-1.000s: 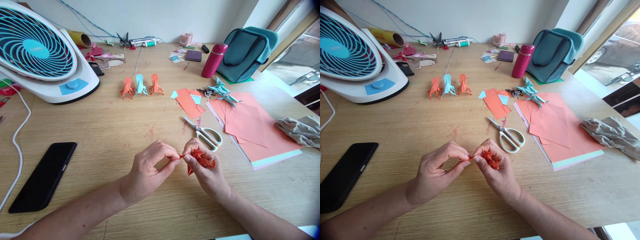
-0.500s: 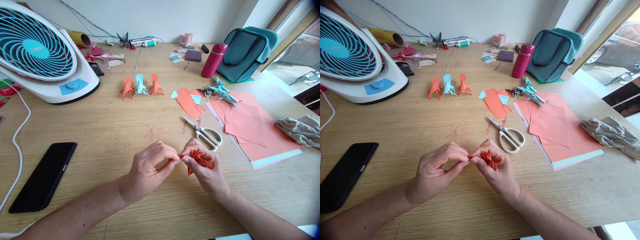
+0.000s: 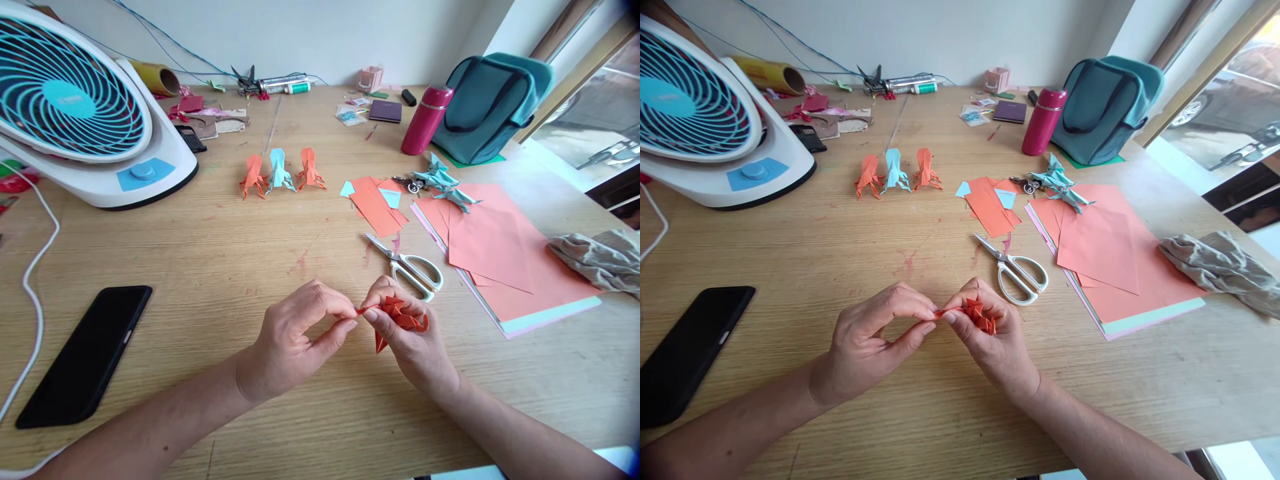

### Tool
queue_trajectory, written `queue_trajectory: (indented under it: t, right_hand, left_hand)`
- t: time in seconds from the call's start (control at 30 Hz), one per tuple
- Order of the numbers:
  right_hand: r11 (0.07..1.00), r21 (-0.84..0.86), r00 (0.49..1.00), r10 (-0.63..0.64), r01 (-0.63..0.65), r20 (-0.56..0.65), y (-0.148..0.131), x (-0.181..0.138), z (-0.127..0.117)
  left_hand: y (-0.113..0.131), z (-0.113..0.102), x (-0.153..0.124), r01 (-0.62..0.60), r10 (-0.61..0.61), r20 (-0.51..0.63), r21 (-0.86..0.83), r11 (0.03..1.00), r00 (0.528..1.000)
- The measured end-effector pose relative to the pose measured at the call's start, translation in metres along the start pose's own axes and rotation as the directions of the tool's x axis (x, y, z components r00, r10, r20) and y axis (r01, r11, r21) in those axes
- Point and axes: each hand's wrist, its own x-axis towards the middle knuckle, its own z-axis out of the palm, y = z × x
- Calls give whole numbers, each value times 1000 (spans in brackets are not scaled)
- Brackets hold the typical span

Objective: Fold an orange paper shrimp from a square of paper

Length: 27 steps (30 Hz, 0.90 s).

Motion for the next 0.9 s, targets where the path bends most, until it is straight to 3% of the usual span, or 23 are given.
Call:
queue_trajectory:
  t: [0.37, 0.67, 0.9]
  right_hand:
    - [999, 9, 999, 42, -42, 5, -2, 0, 2]
    - [999, 0, 999, 44, -44, -16, -3, 1, 3]
    - [999, 1, 999, 42, -42, 3, -3, 1, 3]
  left_hand:
    - [1, 0, 4, -5, 5, 14, 21, 1000, 1000]
    - [-3, -9, 0, -251, 225, 124, 259, 933, 966]
    - [1, -9, 1, -244, 216, 118, 339, 908, 969]
